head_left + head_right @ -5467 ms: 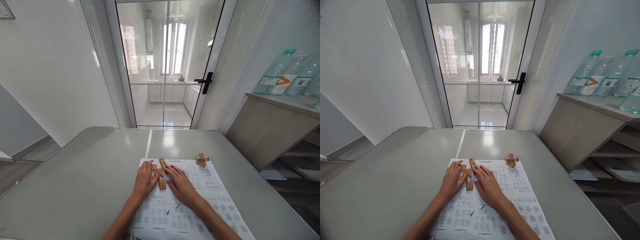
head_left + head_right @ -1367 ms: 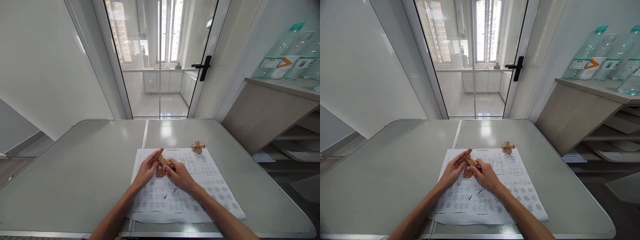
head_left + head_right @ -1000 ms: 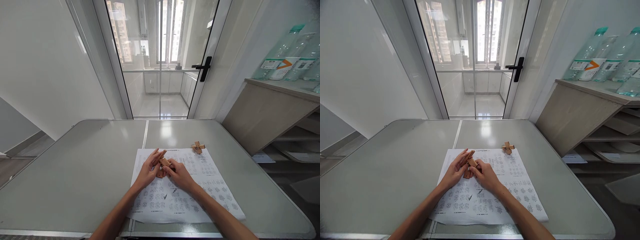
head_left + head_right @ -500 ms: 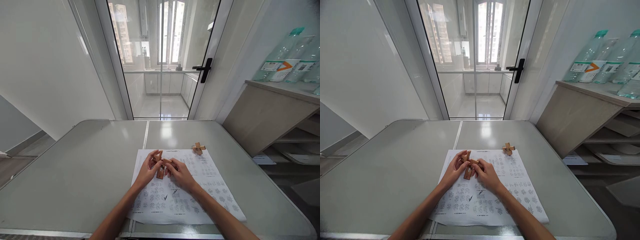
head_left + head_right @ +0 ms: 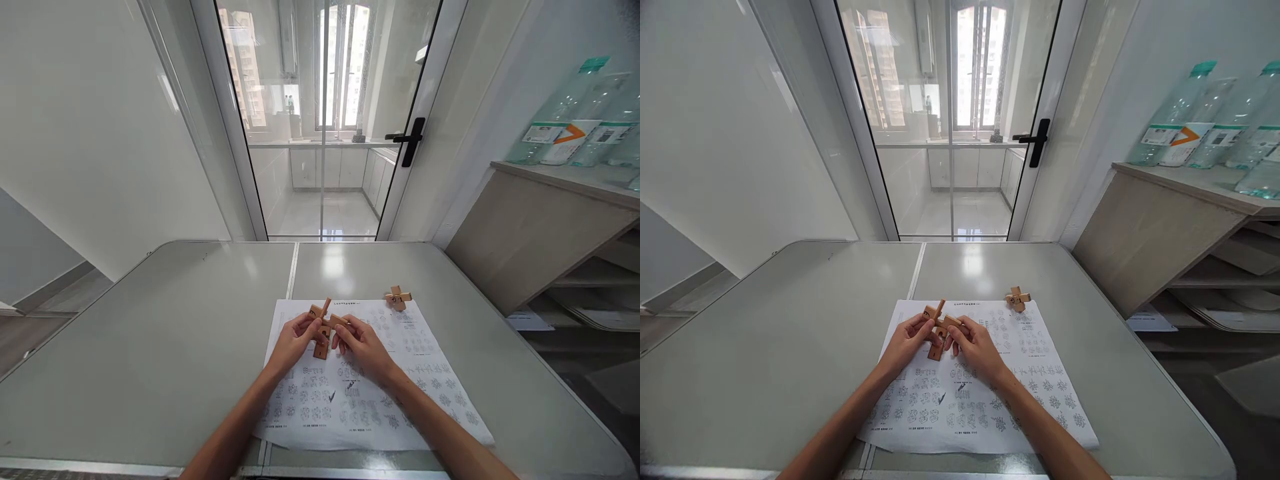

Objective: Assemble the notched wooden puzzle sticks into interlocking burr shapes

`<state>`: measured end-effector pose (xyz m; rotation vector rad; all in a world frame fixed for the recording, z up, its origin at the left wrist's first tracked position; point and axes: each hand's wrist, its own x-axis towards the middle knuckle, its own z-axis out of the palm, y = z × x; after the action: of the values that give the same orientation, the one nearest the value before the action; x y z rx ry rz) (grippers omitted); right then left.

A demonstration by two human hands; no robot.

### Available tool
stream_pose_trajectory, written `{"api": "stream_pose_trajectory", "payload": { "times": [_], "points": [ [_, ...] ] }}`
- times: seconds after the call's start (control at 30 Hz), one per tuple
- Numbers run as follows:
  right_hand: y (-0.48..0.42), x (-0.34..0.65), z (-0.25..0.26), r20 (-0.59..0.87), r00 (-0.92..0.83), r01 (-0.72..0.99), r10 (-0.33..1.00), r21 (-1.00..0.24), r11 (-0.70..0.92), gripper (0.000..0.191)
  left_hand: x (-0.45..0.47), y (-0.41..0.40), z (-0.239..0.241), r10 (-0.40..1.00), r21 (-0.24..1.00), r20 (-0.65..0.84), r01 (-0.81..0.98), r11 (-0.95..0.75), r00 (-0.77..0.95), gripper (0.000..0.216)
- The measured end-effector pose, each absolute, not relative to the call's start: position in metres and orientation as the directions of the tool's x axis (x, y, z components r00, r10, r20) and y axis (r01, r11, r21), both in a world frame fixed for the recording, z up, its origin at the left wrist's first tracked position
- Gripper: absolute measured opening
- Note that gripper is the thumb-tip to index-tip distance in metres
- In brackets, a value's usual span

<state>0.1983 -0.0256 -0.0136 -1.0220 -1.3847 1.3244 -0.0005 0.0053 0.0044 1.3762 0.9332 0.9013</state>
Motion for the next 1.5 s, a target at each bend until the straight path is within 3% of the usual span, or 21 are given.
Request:
{"api": "stream_pose_trajectory", "payload": {
  "times": [0.8,1.17,1.5],
  "points": [
    [-0.0269,0.2000,-0.0143,0.132,-0.275,0.077,0.952,-0.984,0.159,0.041,0.0007,0.0035,-0.0051,0.901,0.998,-0.069,0.038,0.058,0.428,0.049],
    [-0.0282,0.2008,-0.0152,0.152,-0.285,0.091,0.947,-0.979,0.184,0.037,-0.0001,0.0024,-0.0043,0.893,0.996,-0.040,0.092,-0.002,0.448,0.045],
    [-0.0267,0.1976,-0.0159,0.114,-0.256,-0.047,0.960,-0.993,0.105,0.038,0.0020,0.0003,-0.0005,0.895,0.984,0.018,0.151,-0.095,0.445,0.046]
  ]
}}
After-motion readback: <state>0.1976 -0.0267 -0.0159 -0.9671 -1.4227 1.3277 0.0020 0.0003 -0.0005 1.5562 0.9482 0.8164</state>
